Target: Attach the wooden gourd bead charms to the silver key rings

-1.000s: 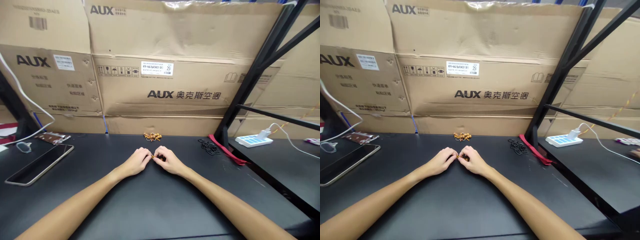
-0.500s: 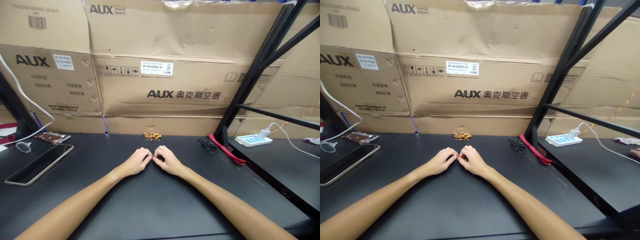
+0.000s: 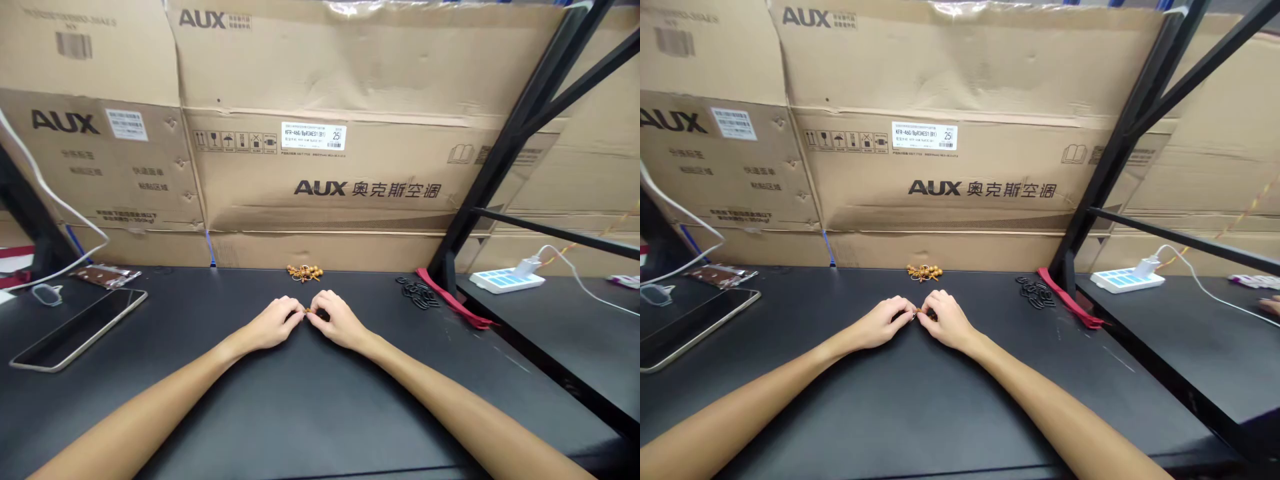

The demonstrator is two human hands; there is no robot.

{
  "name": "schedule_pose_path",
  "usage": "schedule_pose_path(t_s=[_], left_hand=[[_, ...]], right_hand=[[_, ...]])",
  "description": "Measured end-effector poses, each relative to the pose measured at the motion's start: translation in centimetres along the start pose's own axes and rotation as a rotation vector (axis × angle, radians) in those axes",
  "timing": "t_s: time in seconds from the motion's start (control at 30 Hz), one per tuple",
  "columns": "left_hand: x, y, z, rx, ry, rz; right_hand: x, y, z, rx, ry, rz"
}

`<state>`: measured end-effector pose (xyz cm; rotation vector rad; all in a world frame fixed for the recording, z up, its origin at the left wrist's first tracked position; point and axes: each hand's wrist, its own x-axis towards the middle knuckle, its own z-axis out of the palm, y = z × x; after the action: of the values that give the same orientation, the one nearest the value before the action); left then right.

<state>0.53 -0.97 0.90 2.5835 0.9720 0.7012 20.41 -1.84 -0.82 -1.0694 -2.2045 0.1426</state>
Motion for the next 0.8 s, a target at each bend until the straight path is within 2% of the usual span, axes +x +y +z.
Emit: schedule_pose_path(t_s=[0.27, 0.53, 0.8], left_hand=[[-0.1, 0.0, -0.1, -0.038, 0.003, 0.057], [-0.2, -0.8, 0.5, 0.022, 0.031, 0.064], [-0.1, -1.2, 0.6, 0.030, 0.031, 0.079]], right_hand=[[0.0, 0.5, 0.1, 0.013, -0.004, 0.028], [-0.1, 0.0, -0.3, 0.022, -0.046, -0.038], [-0.1, 0.2, -0.2, -0.063, -0.039, -0.035]])
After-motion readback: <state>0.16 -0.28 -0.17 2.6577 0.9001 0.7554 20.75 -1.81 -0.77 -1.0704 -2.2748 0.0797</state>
